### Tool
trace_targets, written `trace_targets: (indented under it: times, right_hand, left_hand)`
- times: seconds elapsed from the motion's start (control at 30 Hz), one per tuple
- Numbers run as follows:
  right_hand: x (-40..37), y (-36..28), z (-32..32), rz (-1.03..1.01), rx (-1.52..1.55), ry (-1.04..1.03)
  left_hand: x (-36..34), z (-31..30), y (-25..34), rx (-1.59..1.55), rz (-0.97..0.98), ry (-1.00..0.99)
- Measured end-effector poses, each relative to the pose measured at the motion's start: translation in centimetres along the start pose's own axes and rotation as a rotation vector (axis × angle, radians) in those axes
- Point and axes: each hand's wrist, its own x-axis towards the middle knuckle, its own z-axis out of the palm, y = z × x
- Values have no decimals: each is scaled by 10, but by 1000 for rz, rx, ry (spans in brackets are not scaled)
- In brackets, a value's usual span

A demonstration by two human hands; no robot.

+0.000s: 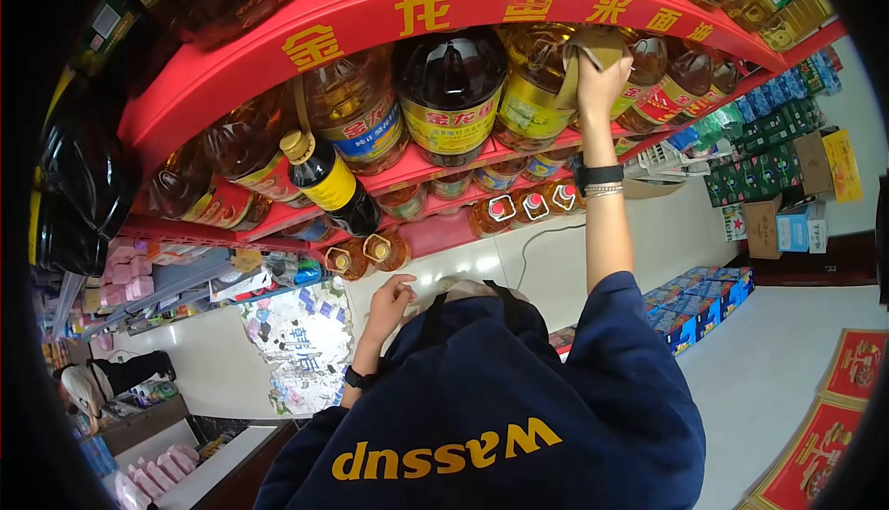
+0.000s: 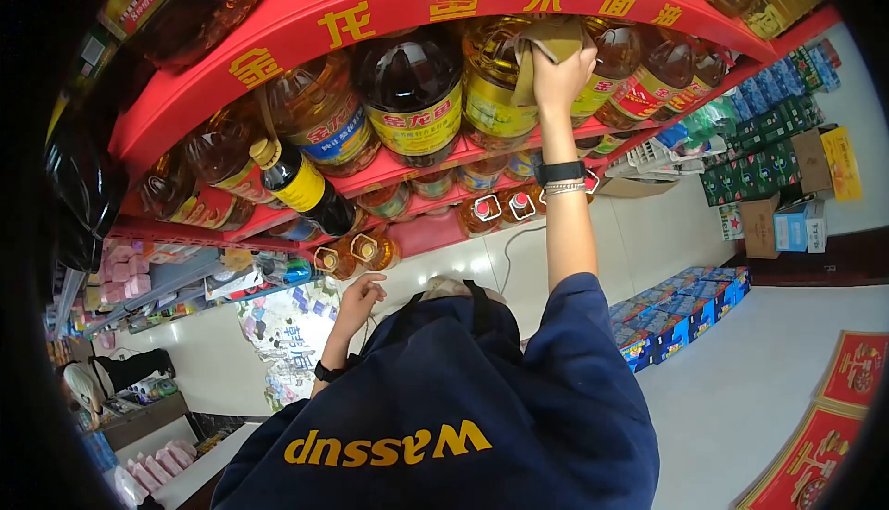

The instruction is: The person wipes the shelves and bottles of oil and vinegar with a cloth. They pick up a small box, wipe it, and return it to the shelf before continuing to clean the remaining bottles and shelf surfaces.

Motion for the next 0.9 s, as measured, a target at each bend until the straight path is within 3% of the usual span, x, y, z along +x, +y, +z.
trace_targets:
  times: [0.07,0.17,0.23,0.43,0.53,0.63,0.9]
  right_hand:
    - [-15,-2,-3,5,172,43]
    - [-42,9,4,-103,116,130]
    - [-60,4,-2,-137,56,67]
    - [-132,24,2,177,33,-129]
    - [-153,56,7,205,15,-186]
    - [-145,51,6,196,-7,-213]
    - [-71,-4,-1,48,22,16]
  left_hand:
    - [3,3,-1,15,-7,-4]
    - [8,8,-4,-6,-6,-9]
    - [11,11,-8,-9,44,9]
    - [13,10,-6,80,48,-19]
    - [13,6,-8,88,48,-22]
    - [8,2,-4,105,11,-18]
    - [3,1,-5,131,2,-31]
